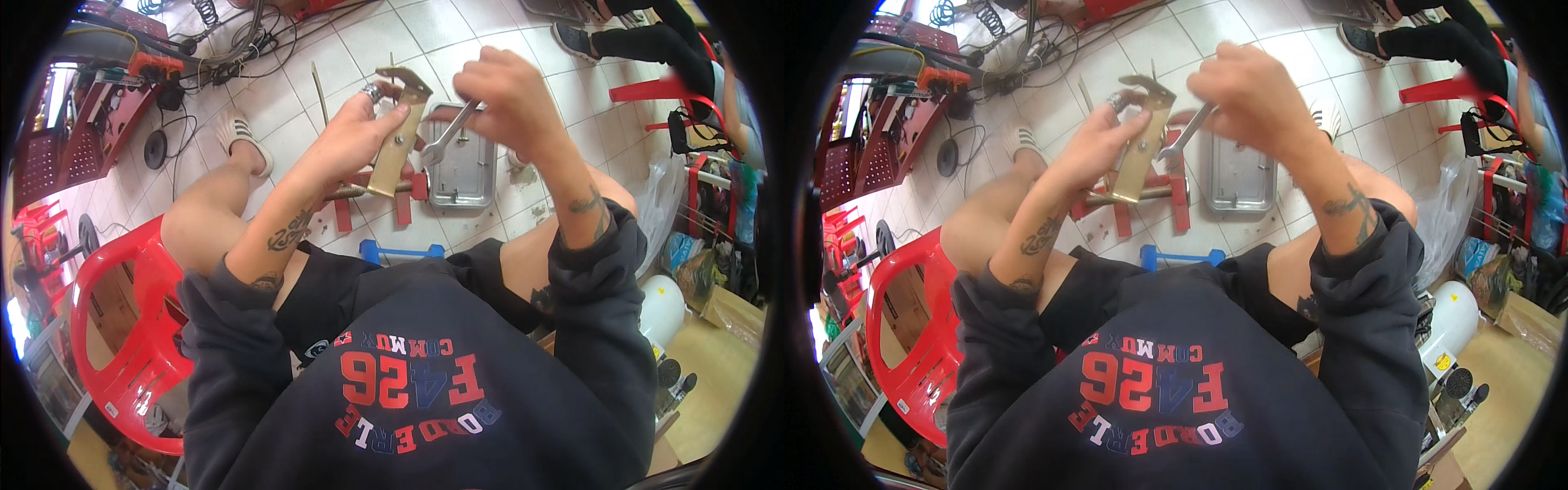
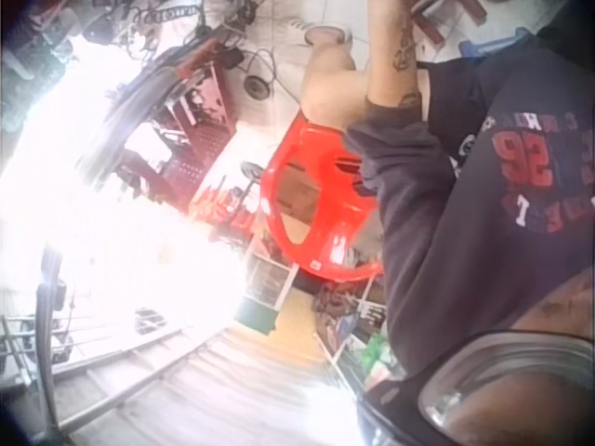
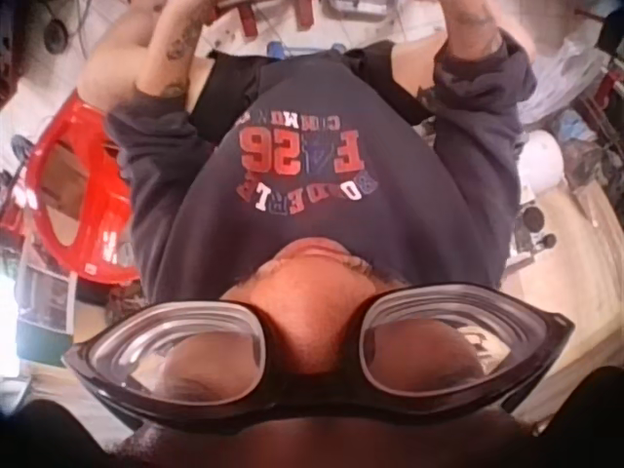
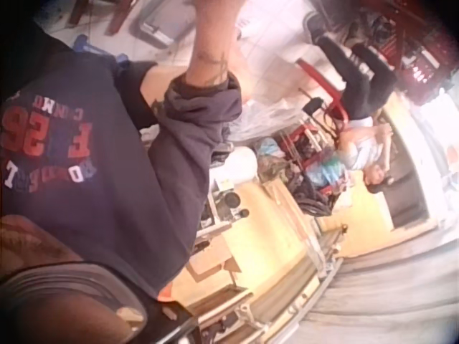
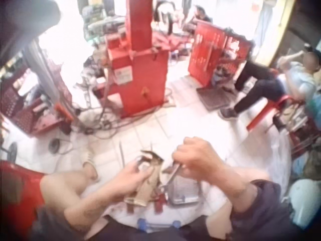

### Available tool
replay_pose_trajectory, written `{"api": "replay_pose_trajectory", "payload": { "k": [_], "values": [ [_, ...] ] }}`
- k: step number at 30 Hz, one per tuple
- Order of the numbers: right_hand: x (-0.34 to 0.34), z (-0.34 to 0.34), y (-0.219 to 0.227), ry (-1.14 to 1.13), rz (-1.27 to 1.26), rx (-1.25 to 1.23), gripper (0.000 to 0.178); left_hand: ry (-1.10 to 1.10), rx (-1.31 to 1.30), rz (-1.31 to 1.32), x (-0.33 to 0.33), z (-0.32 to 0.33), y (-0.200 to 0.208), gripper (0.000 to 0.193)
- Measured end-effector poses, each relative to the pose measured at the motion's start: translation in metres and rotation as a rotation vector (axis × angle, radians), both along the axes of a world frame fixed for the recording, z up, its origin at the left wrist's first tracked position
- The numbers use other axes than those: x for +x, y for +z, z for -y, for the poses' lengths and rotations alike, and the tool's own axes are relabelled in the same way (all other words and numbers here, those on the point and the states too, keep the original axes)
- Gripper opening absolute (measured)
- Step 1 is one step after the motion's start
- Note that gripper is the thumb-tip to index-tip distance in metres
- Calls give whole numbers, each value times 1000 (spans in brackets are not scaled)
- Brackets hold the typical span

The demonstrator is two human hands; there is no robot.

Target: The person sits on a low chair in a workshop and assembles a mechanical component using a wrench. They tighten a bolt on a metal bracket, attach a hose, and manipulate the parts to fit them together.

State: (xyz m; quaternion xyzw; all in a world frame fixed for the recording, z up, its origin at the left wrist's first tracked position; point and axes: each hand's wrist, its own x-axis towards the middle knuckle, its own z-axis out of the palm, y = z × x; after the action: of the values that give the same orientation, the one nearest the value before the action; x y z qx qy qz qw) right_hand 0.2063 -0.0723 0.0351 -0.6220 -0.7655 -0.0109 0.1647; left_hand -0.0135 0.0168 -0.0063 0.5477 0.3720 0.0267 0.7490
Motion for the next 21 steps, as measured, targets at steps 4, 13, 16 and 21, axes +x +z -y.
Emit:
{"api": "replay_pose_trajectory", "payload": {
  "k": [4,13,16,21],
  "values": [
    [30,-11,-26,-390,-268,-339,38,82,-34,-7,3,3,28,45],
    [51,58,-278,-401,-58,-1086,25,179,31,42,3,-10,10,29],
    [51,107,-325,-400,125,-1291,26,190,76,37,3,-15,-3,29],
    [51,131,-327,-695,14,-1202,30,217,216,31,-2,-19,-18,31]
  ]
}}
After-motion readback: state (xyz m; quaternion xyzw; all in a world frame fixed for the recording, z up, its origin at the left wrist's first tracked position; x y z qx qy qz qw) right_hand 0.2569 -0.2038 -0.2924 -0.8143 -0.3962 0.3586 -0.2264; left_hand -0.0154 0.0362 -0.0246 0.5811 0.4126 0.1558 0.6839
